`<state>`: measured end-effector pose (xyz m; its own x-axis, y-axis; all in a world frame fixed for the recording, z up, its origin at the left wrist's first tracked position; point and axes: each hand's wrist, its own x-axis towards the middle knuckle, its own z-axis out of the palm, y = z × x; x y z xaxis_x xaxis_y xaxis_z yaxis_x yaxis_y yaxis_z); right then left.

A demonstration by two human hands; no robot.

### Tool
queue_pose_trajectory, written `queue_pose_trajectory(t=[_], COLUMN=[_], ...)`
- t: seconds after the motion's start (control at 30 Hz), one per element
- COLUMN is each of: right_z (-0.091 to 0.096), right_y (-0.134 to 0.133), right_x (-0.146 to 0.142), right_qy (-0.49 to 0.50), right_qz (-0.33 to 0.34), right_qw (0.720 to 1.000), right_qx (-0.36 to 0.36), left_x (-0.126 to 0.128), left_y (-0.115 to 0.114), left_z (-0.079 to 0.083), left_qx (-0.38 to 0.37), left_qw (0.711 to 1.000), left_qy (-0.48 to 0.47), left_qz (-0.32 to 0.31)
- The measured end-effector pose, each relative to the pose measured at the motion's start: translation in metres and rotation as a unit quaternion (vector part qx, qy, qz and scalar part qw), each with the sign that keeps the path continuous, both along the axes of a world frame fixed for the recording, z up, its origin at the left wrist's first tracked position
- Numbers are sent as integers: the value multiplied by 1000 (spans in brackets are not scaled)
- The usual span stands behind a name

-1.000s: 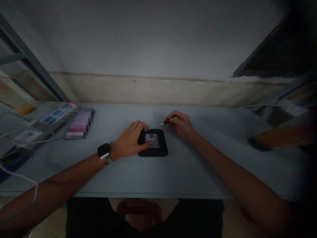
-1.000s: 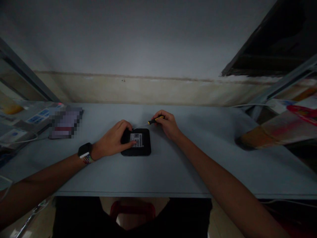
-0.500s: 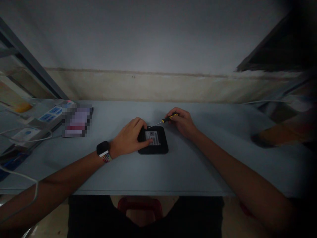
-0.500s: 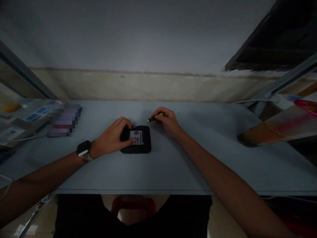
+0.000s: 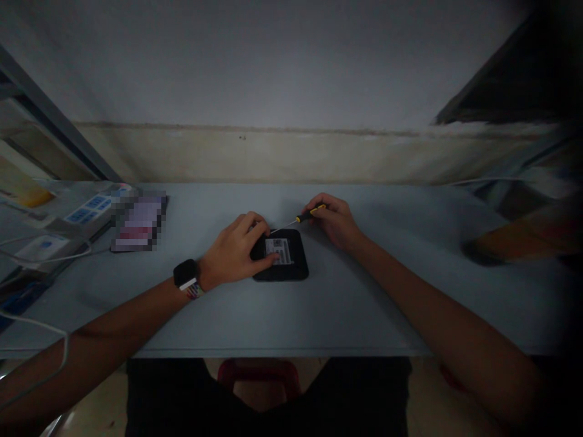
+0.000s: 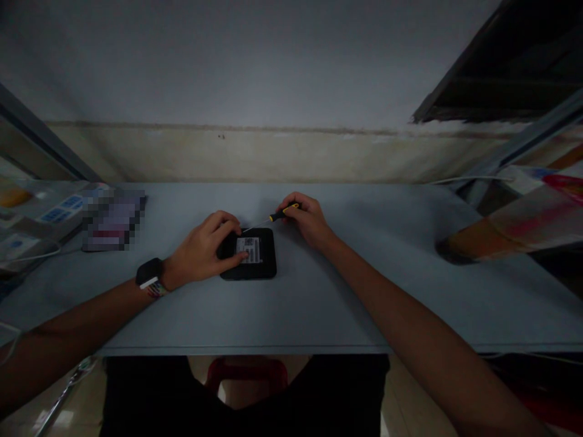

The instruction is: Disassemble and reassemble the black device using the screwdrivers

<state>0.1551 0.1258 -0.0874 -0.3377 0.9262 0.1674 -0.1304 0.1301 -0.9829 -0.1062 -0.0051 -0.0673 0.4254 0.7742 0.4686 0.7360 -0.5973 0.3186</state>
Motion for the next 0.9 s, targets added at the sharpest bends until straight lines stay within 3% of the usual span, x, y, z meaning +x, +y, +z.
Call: queue_pose_trajectory(t=[0.3, 0.7, 0.9], right_z=[2, 0, 11], right_y=[-1, 6, -10], right_x=[-2, 1, -4], right_qy=[7, 62, 43], right_qz=[-6, -32, -98], right_qw=[1000, 996, 993], right_qx=[1, -59, 57], left_x=[-2, -2, -2], left_y=[-1, -1, 0], left_z=[1, 3, 1], left_qx=[23, 0, -25], left_qw=[999, 999, 999], left_qy=[38, -22, -10], left_qz=[-6, 37, 41])
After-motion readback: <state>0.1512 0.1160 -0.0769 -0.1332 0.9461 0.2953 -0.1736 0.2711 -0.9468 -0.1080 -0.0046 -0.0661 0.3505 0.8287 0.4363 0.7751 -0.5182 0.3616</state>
